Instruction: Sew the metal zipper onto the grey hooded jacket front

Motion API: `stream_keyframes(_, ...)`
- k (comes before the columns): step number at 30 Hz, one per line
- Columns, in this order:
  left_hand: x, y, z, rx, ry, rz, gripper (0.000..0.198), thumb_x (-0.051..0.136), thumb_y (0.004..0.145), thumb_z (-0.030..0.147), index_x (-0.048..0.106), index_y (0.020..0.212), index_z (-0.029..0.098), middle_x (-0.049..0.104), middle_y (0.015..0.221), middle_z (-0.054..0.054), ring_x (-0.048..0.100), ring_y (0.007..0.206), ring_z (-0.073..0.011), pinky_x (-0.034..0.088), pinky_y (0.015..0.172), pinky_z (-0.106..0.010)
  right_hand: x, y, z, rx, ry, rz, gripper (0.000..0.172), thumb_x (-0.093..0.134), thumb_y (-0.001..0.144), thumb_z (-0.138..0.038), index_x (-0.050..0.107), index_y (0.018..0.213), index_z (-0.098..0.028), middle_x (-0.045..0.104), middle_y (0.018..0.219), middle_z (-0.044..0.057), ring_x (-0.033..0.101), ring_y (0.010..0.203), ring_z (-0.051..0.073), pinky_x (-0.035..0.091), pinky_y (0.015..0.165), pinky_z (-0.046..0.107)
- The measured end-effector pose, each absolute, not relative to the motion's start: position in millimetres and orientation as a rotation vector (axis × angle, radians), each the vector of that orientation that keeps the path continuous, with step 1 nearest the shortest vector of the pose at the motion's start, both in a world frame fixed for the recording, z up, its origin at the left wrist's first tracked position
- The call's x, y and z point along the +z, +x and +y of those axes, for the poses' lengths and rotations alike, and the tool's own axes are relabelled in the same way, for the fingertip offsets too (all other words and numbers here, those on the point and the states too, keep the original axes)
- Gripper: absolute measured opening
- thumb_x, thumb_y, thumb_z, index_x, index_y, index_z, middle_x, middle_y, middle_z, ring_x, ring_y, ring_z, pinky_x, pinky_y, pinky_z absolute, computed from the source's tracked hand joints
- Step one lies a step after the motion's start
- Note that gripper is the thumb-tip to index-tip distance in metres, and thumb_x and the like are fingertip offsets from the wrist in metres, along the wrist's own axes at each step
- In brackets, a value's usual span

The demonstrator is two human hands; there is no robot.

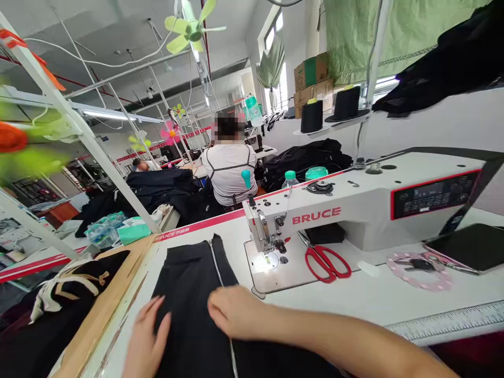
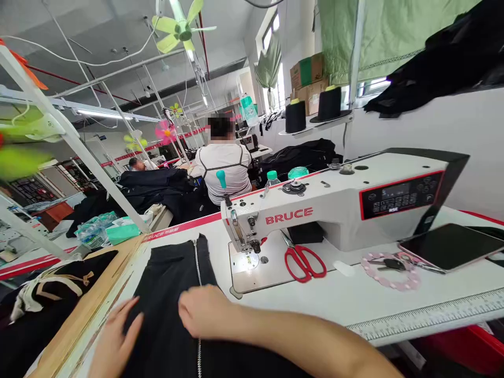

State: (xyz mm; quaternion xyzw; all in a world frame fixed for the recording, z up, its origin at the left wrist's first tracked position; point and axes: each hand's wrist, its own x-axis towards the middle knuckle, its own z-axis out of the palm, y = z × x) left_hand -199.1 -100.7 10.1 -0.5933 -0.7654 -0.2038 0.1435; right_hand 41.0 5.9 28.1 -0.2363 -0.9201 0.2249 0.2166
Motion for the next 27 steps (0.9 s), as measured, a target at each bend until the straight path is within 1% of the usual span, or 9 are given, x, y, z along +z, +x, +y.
stream_keyframes(2,19.0,-188.0,-38.4,-0.495,-1.849,-2.208,0.042,0.038,0.082,0.035,0.051,0.116,0.014,0.047,0.126,-0.011,0.039,0.120,-0.0260,0.033,0.101,-0.042,40.4,-5.6,35.4,0.624,-0.761,-2.431,0.026,0.037,0.086,-0.022,0.055,0.105,-0.020,0.060,0.101,0.005,0.058,0.090,0.016,0.044,0.075,0.027)
stream_keyframes(4,24.7,-183.3,24.5,-0.431,-1.861,-2.271,0.040,0.042,0.083,0.028,0.047,0.120,0.013,0.040,0.132,-0.014,0.030,0.126,-0.0281,0.024,0.103,-0.048,34.9,-38.7,62.3,0.628,-0.920,-2.351,0.028,0.032,0.089,-0.018,0.051,0.110,-0.015,0.057,0.106,0.009,0.057,0.092,0.017,0.045,0.075,0.029)
stream_keyframes(7,26.3,-191.0,90.7,-0.342,-1.844,-2.504,0.035,0.051,0.084,0.032,0.050,0.113,0.014,0.050,0.120,-0.011,0.046,0.112,-0.0257,0.035,0.093,-0.051,5.0,-58.9,92.3,0.622,-1.081,-2.281,0.025,0.036,0.092,-0.024,0.050,0.108,-0.011,0.057,0.102,0.008,0.057,0.087,0.016,0.046,0.075,0.033)
stream_keyframes(10,21.8,-205.0,116.7,-0.323,-1.942,-2.717,0.029,0.052,0.083,0.034,0.054,0.103,0.013,0.057,0.104,-0.007,0.056,0.091,-0.0191,0.047,0.079,-0.041,-21.3,-62.3,111.3,0.604,-1.119,-2.264,0.027,0.039,0.091,-0.027,0.047,0.113,-0.014,0.058,0.098,0.007,0.058,0.087,0.017,0.046,0.076,0.035)
stream_keyframes(12,20.1,-210.3,119.9,-0.409,-2.079,-2.755,0.027,0.051,0.084,0.035,0.056,0.099,0.012,0.058,0.098,-0.005,0.057,0.087,-0.0180,0.048,0.076,-0.038,-27.2,-65.4,121.3,0.588,-1.114,-2.263,0.035,0.038,0.090,-0.027,0.039,0.123,-0.016,0.058,0.100,0.009,0.059,0.088,0.021,0.047,0.074,0.037)
stream_keyframes(15,27.0,-210.9,115.9,-0.650,-2.269,-2.695,0.029,0.050,0.083,0.038,0.057,0.095,0.013,0.061,0.096,-0.005,0.057,0.091,-0.0195,0.044,0.084,-0.040,-20.6,-72.2,135.8,0.572,-1.050,-2.281,0.050,0.042,0.086,-0.036,0.029,0.131,-0.018,0.057,0.103,0.013,0.060,0.085,0.025,0.048,0.068,0.038)
stream_keyframes(17,38.5,-209.0,110.7,-0.810,-2.349,-2.665,0.033,0.051,0.079,0.042,0.059,0.095,0.015,0.063,0.097,-0.006,0.055,0.097,-0.0225,0.041,0.089,-0.039,-10.7,-74.2,144.4,0.560,-0.953,-2.301,0.049,0.044,0.084,-0.041,0.034,0.129,-0.023,0.058,0.102,0.010,0.061,0.082,0.024,0.048,0.067,0.036)
stream_keyframes(22,70.5,-200.0,96.9,-1.110,-2.415,-2.777,0.041,0.054,0.066,0.051,0.063,0.093,0.020,0.067,0.093,-0.003,0.058,0.096,-0.0259,0.044,0.086,-0.036,10.8,-66.1,153.2,0.472,-0.806,-2.272,0.025,0.039,0.089,-0.035,0.055,0.106,-0.025,0.059,0.096,0.003,0.058,0.087,0.017,0.047,0.075,0.028)
stream_keyframes(27,81.4,-183.7,91.9,-1.325,-2.316,-2.924,0.039,0.063,0.056,0.049,0.063,0.082,0.020,0.069,0.084,-0.002,0.061,0.089,-0.0251,0.044,0.085,-0.036,17.7,-52.2,148.3,0.390,-0.805,-2.302,0.027,0.050,0.083,-0.040,0.057,0.100,-0.020,0.060,0.092,0.006,0.060,0.078,0.019,0.049,0.068,0.030)
